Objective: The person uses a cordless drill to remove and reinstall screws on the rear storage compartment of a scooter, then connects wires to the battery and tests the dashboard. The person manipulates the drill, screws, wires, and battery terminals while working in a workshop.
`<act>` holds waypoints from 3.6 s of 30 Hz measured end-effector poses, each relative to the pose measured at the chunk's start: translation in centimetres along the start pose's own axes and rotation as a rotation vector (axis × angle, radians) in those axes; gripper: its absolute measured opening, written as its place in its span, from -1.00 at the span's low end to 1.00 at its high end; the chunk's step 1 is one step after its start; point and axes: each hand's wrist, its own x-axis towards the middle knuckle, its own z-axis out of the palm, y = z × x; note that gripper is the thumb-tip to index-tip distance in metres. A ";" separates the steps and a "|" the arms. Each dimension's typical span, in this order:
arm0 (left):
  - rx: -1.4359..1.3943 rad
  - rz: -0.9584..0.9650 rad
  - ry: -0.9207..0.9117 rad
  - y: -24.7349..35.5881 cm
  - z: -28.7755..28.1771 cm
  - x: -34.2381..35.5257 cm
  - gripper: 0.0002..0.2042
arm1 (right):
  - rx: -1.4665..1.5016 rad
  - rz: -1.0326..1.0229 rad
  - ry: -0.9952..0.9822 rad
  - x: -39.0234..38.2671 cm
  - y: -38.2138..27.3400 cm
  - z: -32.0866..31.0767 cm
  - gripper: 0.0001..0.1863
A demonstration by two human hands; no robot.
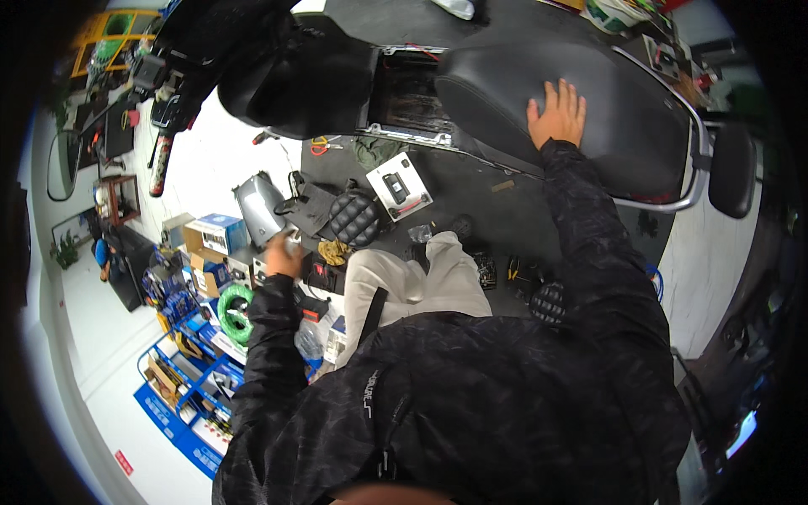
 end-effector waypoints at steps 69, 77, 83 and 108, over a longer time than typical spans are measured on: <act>0.567 0.259 -1.049 -2.4 38.1 32.4 -0.61 | 0.149 -0.038 0.152 2.8 -4.0 3.3 -0.47; -0.421 -0.042 -0.440 12.7 39.2 50.5 -0.58 | 0.194 0.023 0.057 2.8 -4.8 1.7 -0.45; -0.278 -0.192 0.003 20.2 42.2 63.6 -0.51 | 0.181 0.006 0.110 2.8 -4.6 2.0 -0.47; -2.089 -0.114 -0.837 22.0 31.1 54.3 -0.80 | 0.213 0.002 0.090 2.6 -4.4 2.7 -0.41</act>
